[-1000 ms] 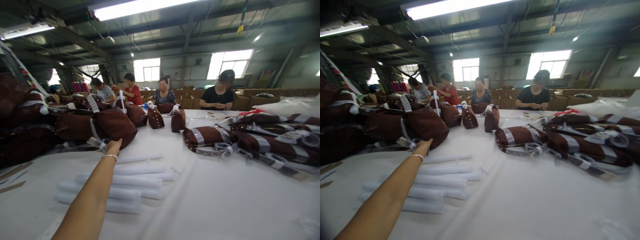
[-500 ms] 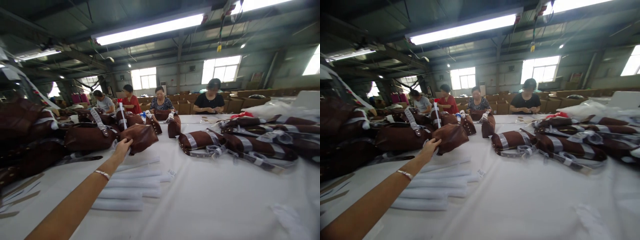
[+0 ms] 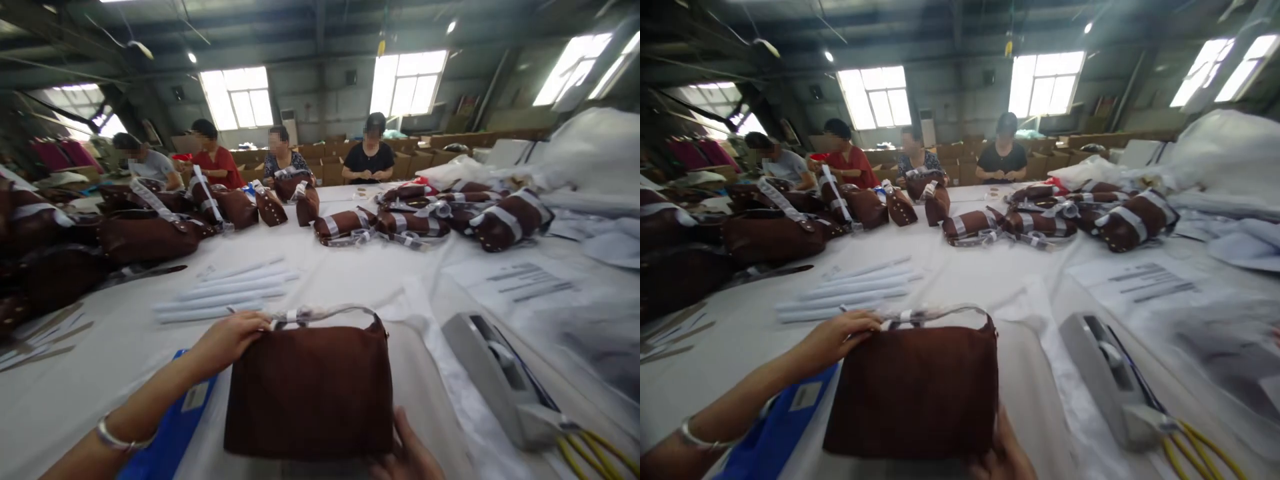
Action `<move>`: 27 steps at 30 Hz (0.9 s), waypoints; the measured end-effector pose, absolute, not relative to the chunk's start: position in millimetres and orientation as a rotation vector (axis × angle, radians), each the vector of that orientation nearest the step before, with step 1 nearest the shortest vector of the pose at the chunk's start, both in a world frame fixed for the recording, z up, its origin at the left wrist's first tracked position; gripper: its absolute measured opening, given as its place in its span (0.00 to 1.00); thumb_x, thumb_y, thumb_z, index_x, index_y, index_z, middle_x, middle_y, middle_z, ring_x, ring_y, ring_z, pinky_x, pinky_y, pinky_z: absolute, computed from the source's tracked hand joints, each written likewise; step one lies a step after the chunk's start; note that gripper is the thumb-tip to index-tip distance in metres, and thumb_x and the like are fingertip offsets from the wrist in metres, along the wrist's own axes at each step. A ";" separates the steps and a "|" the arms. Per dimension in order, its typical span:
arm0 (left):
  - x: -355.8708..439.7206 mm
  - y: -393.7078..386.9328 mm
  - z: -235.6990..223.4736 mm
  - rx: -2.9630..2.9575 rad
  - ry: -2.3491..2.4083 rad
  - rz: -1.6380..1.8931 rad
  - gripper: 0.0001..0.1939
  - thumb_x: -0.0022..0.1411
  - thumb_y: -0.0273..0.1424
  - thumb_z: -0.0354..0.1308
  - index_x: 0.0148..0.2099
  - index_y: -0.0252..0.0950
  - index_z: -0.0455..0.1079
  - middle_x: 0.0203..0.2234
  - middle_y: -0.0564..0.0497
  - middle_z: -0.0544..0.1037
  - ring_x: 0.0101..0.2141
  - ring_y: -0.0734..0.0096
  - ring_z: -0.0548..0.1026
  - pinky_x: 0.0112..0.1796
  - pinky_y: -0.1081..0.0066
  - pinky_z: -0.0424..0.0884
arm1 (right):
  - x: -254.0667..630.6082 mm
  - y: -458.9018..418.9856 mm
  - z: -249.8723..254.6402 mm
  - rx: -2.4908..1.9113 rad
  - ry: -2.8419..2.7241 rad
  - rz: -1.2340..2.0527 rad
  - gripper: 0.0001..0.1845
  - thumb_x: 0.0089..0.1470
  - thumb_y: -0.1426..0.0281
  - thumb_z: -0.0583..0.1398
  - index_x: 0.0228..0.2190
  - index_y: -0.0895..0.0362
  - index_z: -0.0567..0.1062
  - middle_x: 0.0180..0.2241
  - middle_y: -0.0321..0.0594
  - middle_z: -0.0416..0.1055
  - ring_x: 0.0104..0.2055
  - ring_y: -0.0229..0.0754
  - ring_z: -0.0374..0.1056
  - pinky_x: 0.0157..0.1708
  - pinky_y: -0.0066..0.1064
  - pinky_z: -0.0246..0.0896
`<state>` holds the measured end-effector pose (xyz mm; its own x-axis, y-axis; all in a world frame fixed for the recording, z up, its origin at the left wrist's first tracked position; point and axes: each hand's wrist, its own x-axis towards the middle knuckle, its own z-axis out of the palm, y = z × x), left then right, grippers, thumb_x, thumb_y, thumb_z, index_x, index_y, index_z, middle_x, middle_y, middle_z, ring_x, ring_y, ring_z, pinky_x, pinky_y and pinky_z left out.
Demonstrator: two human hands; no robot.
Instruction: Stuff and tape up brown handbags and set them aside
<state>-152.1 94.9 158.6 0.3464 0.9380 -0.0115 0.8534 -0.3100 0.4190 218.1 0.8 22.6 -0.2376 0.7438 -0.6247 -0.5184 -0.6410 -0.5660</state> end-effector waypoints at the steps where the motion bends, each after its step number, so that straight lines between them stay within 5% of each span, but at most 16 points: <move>1: -139.8 77.8 145.4 2.278 1.612 0.345 0.17 0.69 0.34 0.49 0.56 0.43 0.72 0.56 0.48 0.75 0.56 0.61 0.71 0.58 0.61 0.66 | 223.2 -11.9 19.1 -1.173 -0.244 2.034 0.56 0.43 0.39 0.65 0.66 0.41 0.51 0.57 0.44 0.70 0.56 0.55 0.70 0.56 0.49 0.65; 3: -116.4 42.1 121.4 2.315 1.648 0.348 0.22 0.69 0.35 0.50 0.64 0.46 0.65 0.64 0.48 0.65 0.62 0.59 0.65 0.61 0.57 0.63 | 235.6 -37.4 13.5 -1.255 -0.316 2.078 0.62 0.39 0.40 0.68 0.67 0.42 0.48 0.59 0.48 0.68 0.54 0.56 0.72 0.55 0.49 0.65; 5: -96.6 9.1 102.9 2.381 1.659 0.335 0.28 0.67 0.40 0.56 0.68 0.48 0.59 0.68 0.49 0.59 0.65 0.56 0.60 0.62 0.53 0.61 | 248.8 -55.3 13.2 -1.400 -0.643 1.895 0.57 0.43 0.39 0.66 0.67 0.44 0.51 0.62 0.51 0.64 0.53 0.57 0.72 0.52 0.50 0.67; 10: -61.0 -41.4 82.7 2.470 1.821 0.384 0.46 0.54 0.39 0.69 0.71 0.45 0.51 0.67 0.46 0.61 0.63 0.51 0.63 0.59 0.51 0.66 | 261.0 -44.3 42.7 -1.307 -1.827 0.620 0.32 0.60 0.57 0.60 0.64 0.43 0.61 0.66 0.42 0.57 0.65 0.56 0.59 0.61 0.52 0.61; 15: -37.9 -64.1 84.3 2.576 1.787 0.452 0.41 0.55 0.27 0.67 0.68 0.45 0.56 0.64 0.47 0.65 0.59 0.55 0.67 0.57 0.55 0.67 | 239.9 -1.3 72.5 -0.782 -2.463 -0.010 0.27 0.62 0.72 0.58 0.61 0.49 0.66 0.60 0.41 0.68 0.62 0.51 0.61 0.65 0.52 0.52; 22: -21.5 -83.5 47.6 2.731 1.939 0.840 0.18 0.66 0.22 0.54 0.55 0.43 0.72 0.44 0.49 0.78 0.44 0.63 0.74 0.48 0.62 0.68 | 238.2 21.6 52.3 -0.614 -2.486 -0.177 0.24 0.61 0.77 0.59 0.57 0.49 0.72 0.43 0.41 0.76 0.43 0.44 0.68 0.44 0.38 0.64; 27: -7.9 -79.7 23.2 2.653 2.032 0.791 0.16 0.66 0.20 0.52 0.48 0.43 0.74 0.33 0.54 0.78 0.34 0.67 0.72 0.35 0.66 0.64 | 235.1 17.1 19.3 -0.627 -2.319 -0.114 0.21 0.62 0.77 0.59 0.53 0.44 0.76 0.32 0.36 0.75 0.33 0.39 0.65 0.34 0.32 0.59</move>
